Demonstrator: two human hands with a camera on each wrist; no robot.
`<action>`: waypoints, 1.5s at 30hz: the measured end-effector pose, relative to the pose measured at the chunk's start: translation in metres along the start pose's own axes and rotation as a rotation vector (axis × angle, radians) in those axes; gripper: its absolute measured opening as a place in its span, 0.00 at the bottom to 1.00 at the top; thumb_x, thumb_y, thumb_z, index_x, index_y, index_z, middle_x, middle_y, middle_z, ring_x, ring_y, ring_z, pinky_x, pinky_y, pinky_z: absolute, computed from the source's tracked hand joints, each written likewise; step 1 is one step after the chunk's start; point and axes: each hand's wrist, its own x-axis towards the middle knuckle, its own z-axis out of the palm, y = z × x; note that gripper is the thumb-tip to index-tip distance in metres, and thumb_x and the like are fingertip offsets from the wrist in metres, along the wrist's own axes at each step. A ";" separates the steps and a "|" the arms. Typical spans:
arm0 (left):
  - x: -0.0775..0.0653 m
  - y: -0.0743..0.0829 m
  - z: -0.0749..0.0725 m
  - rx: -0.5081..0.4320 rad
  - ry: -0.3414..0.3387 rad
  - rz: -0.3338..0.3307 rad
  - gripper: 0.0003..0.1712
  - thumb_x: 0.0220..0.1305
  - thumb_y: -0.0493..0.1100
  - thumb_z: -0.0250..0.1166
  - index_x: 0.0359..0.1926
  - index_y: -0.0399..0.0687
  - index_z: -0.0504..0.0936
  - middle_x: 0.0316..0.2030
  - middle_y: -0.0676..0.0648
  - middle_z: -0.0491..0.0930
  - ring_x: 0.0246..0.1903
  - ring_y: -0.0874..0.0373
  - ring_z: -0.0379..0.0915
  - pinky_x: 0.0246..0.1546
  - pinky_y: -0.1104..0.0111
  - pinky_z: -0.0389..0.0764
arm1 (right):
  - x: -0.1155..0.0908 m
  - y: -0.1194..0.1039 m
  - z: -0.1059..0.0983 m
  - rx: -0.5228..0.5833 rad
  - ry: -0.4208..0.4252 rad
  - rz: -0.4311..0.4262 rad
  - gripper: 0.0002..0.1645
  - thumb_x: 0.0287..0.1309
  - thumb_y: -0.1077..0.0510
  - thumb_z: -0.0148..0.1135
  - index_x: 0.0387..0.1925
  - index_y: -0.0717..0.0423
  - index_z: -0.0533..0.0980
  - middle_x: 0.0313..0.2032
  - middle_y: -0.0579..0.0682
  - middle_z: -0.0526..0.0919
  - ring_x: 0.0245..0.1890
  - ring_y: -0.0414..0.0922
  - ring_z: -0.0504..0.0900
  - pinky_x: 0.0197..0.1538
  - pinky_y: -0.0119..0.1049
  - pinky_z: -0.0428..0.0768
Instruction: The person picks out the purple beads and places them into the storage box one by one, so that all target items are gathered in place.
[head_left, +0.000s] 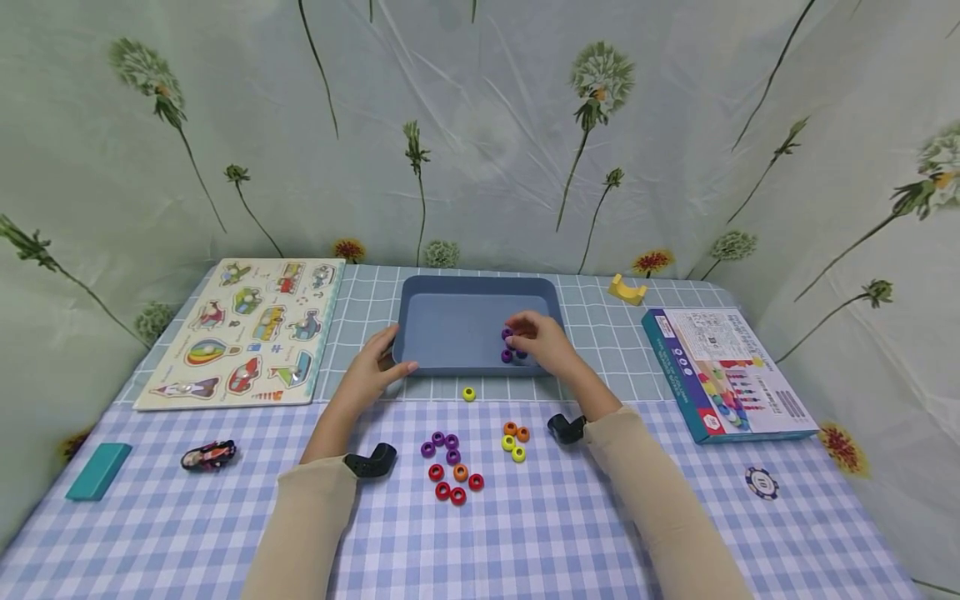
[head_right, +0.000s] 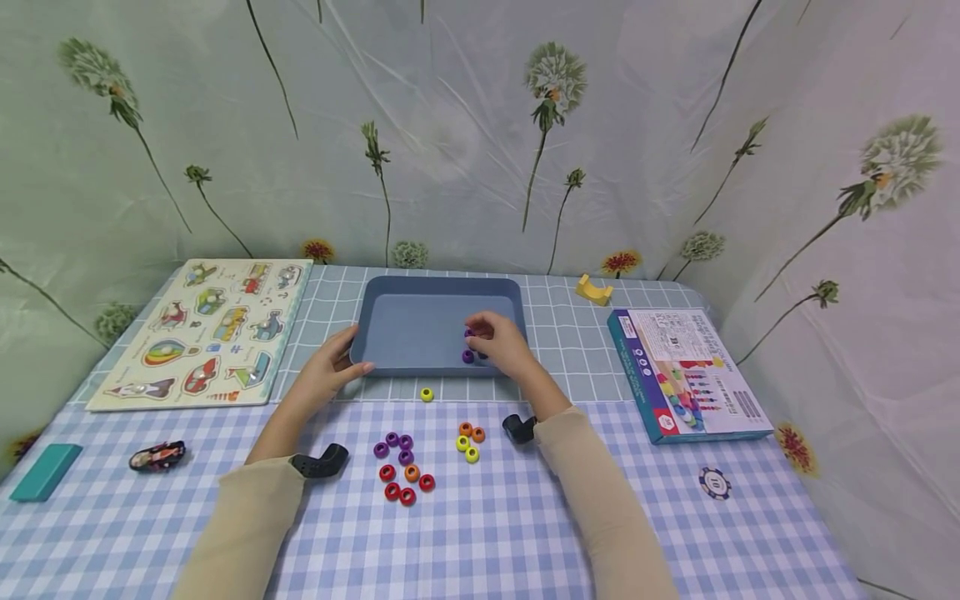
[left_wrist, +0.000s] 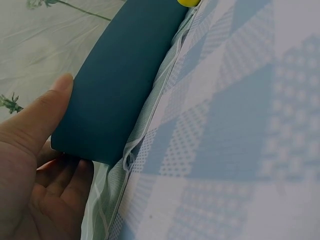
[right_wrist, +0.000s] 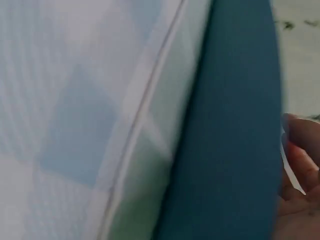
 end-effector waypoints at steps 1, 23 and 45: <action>0.000 0.000 0.000 0.000 -0.001 -0.001 0.46 0.46 0.54 0.60 0.62 0.43 0.47 0.60 0.43 0.46 0.56 0.51 0.48 0.52 0.64 0.61 | -0.004 -0.004 0.000 0.039 -0.004 -0.039 0.17 0.48 0.61 0.57 0.42 0.64 0.69 0.39 0.57 0.73 0.38 0.46 0.73 0.40 0.34 0.74; 0.000 0.002 0.002 0.002 0.028 0.007 0.45 0.46 0.50 0.61 0.61 0.40 0.49 0.59 0.41 0.47 0.56 0.49 0.48 0.52 0.63 0.60 | -0.071 -0.032 0.073 0.001 -0.527 -0.254 0.14 0.48 0.63 0.56 0.40 0.55 0.72 0.40 0.46 0.74 0.41 0.40 0.71 0.45 0.29 0.70; -0.004 0.014 0.002 -0.037 0.021 0.000 0.42 0.48 0.43 0.60 0.60 0.36 0.48 0.59 0.38 0.46 0.56 0.46 0.47 0.53 0.60 0.59 | -0.058 -0.057 0.046 0.106 -0.296 -0.214 0.13 0.47 0.69 0.55 0.39 0.67 0.71 0.36 0.54 0.74 0.36 0.46 0.73 0.40 0.30 0.74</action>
